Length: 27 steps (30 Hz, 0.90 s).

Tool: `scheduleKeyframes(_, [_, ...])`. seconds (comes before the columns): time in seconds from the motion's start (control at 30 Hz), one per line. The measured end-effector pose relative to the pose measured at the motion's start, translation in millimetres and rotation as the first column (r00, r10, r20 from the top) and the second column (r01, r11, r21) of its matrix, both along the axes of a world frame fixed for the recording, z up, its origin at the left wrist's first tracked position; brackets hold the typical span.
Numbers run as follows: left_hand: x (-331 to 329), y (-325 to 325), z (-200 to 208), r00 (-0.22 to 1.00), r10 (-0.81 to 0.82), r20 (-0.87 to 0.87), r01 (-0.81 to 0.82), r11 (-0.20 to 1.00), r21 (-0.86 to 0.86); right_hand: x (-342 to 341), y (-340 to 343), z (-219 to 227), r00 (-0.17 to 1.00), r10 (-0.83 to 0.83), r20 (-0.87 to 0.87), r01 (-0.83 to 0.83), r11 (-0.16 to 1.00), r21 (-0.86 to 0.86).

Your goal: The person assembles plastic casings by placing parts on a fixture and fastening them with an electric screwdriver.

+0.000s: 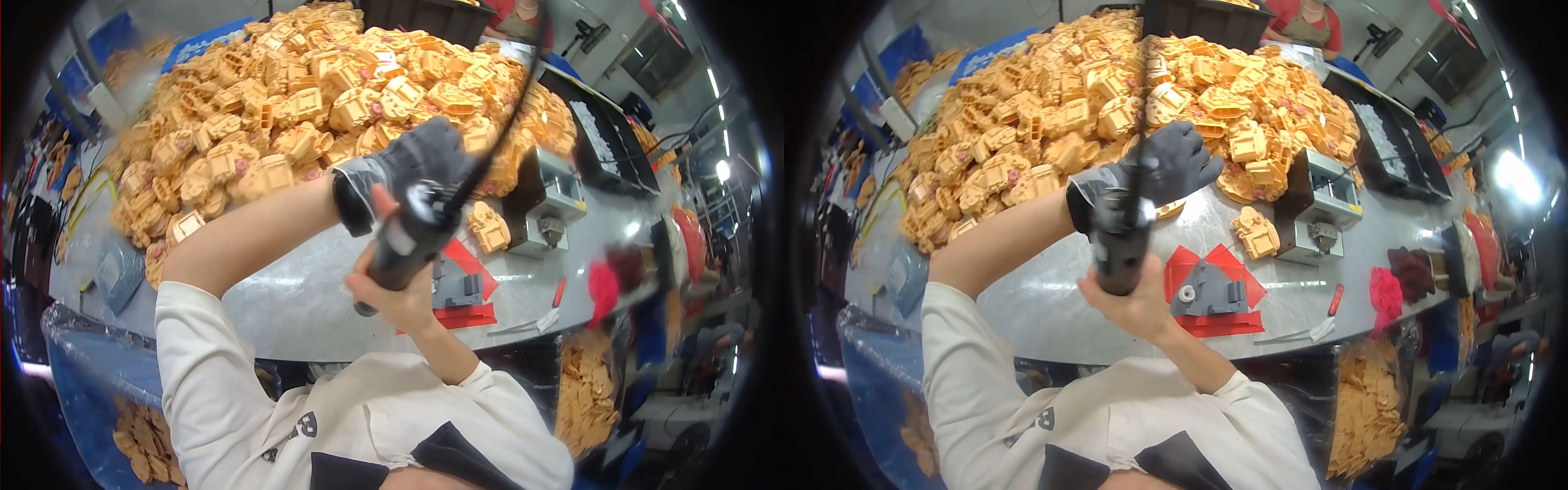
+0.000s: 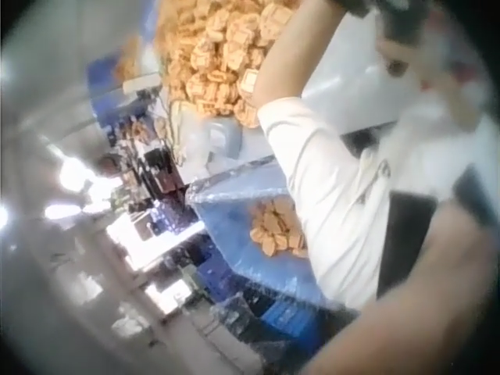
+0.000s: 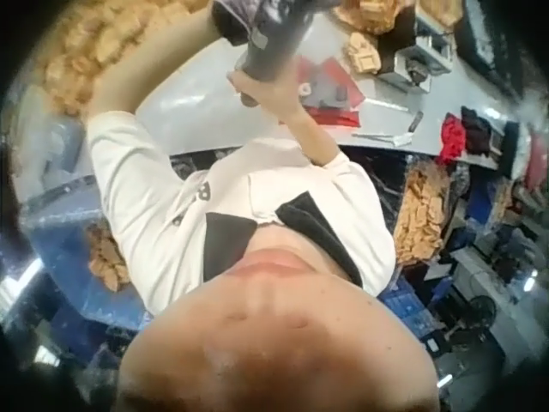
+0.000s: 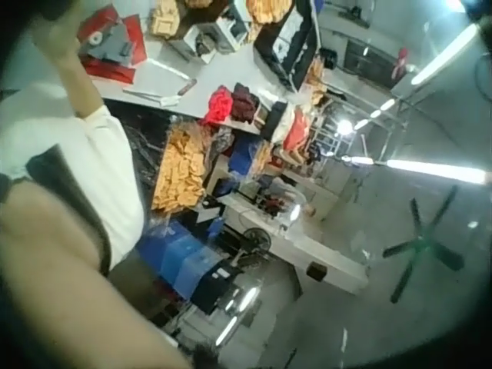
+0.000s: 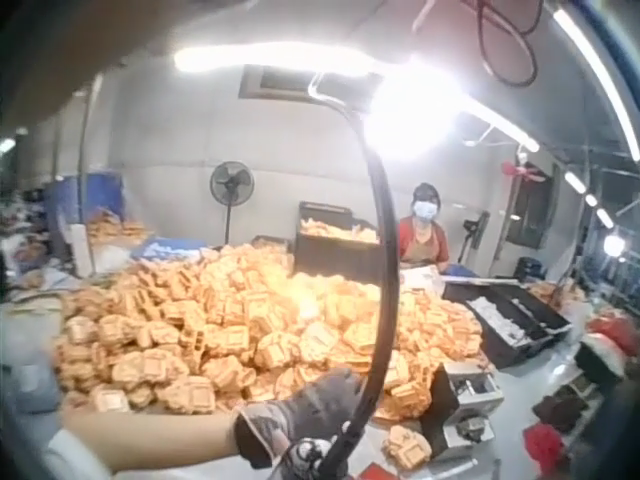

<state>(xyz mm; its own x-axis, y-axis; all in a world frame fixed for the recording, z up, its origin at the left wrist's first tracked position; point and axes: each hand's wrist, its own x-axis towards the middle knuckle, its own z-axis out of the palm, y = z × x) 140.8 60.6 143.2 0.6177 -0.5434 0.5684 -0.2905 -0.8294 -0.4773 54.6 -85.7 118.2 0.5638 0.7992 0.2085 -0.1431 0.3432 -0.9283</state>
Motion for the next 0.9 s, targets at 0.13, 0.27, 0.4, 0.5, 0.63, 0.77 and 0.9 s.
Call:
scheduleKeyframes(0.13, [-5, 4, 13, 0.998, 0.037, -0.043, -0.039, 0.998, -0.052, -1, -1, -9, 0.995, -0.074, 0.067, 0.072, 0.997, 0.041])
scheduleKeyframes(0.27, [-12, 0, 21, 0.992, 0.101, -0.078, -0.104, 0.994, -0.035, 2, -2, -7, 0.993, -0.101, 0.055, 0.100, 0.995, 0.031])
scheduleKeyframes(0.4, [-7, -6, 25, 0.963, 0.205, -0.174, -0.203, 0.979, 0.025, 9, -4, -17, 1.000, -0.011, -0.005, 0.011, 1.000, -0.014])
scheduleKeyframes(0.5, [-2, -4, 18, 0.943, 0.174, -0.284, -0.192, 0.981, -0.039, 9, 4, -12, 0.995, -0.079, 0.055, 0.078, 0.997, 0.013])
scheduleKeyframes(0.63, [-6, 0, 17, 0.940, 0.171, -0.295, -0.176, 0.984, 0.009, 23, 3, -10, 0.993, -0.089, 0.081, 0.089, 0.996, 0.005])
scheduleKeyframes(0.77, [-1, 3, 6, 0.965, 0.181, -0.190, -0.188, 0.982, -0.022, 17, -13, -5, 0.999, 0.022, 0.043, -0.031, 0.978, 0.208])
scheduleKeyframes(0.9, [-3, -2, 7, 0.969, 0.203, -0.141, -0.207, 0.978, -0.013, 7, -11, -11, 0.984, -0.038, 0.177, 0.022, 0.996, 0.092])
